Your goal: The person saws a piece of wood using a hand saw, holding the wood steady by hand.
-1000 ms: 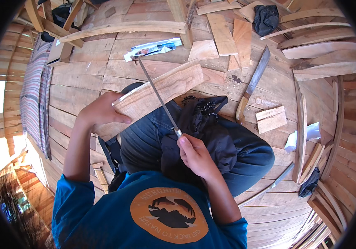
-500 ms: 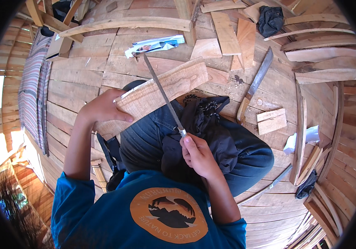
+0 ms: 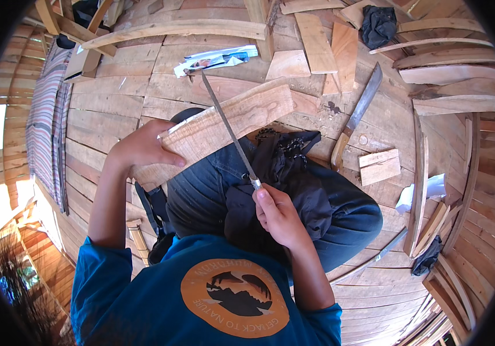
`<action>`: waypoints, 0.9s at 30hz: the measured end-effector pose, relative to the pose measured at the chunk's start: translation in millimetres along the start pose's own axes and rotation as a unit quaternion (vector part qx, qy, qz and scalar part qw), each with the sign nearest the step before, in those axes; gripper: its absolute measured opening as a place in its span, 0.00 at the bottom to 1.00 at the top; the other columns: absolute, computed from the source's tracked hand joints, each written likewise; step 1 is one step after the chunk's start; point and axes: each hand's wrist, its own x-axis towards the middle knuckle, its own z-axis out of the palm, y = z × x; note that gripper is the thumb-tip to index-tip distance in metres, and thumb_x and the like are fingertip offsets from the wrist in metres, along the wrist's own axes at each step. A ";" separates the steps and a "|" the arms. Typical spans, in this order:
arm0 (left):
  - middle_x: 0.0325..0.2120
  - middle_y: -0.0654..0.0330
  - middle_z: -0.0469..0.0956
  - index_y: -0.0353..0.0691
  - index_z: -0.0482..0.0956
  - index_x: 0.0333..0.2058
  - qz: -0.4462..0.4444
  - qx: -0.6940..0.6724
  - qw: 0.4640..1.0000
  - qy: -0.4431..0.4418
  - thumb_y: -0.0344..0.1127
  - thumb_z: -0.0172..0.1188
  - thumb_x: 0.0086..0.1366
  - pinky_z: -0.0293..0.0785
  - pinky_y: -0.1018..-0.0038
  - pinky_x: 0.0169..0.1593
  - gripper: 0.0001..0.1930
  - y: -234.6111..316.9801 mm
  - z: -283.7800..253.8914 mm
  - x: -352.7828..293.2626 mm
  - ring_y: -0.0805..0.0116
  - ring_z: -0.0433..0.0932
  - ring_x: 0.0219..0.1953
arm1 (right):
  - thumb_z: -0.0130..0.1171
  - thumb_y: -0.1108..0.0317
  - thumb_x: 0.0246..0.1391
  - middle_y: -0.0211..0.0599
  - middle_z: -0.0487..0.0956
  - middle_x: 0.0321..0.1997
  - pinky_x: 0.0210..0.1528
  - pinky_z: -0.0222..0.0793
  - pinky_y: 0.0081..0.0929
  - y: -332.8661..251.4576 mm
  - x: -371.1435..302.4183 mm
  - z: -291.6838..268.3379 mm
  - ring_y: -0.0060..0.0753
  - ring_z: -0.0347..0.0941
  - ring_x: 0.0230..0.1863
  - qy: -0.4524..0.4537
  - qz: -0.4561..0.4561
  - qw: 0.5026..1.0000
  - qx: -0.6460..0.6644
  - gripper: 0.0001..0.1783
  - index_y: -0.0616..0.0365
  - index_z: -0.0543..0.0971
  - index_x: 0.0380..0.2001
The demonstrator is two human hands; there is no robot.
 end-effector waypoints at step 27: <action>0.50 0.42 0.75 0.31 0.74 0.53 -0.039 -0.006 0.999 -0.015 0.54 0.78 0.32 0.68 0.68 0.57 0.49 -10.4 0.4 2.1 0.49 0.74 0.53 | 0.41 0.42 0.67 0.21 0.58 0.15 0.14 0.43 0.13 4.4 1.9 2.4 0.10 0.49 0.13 0.011 -0.016 1.000 -0.019 0.27 0.54 0.65 0.27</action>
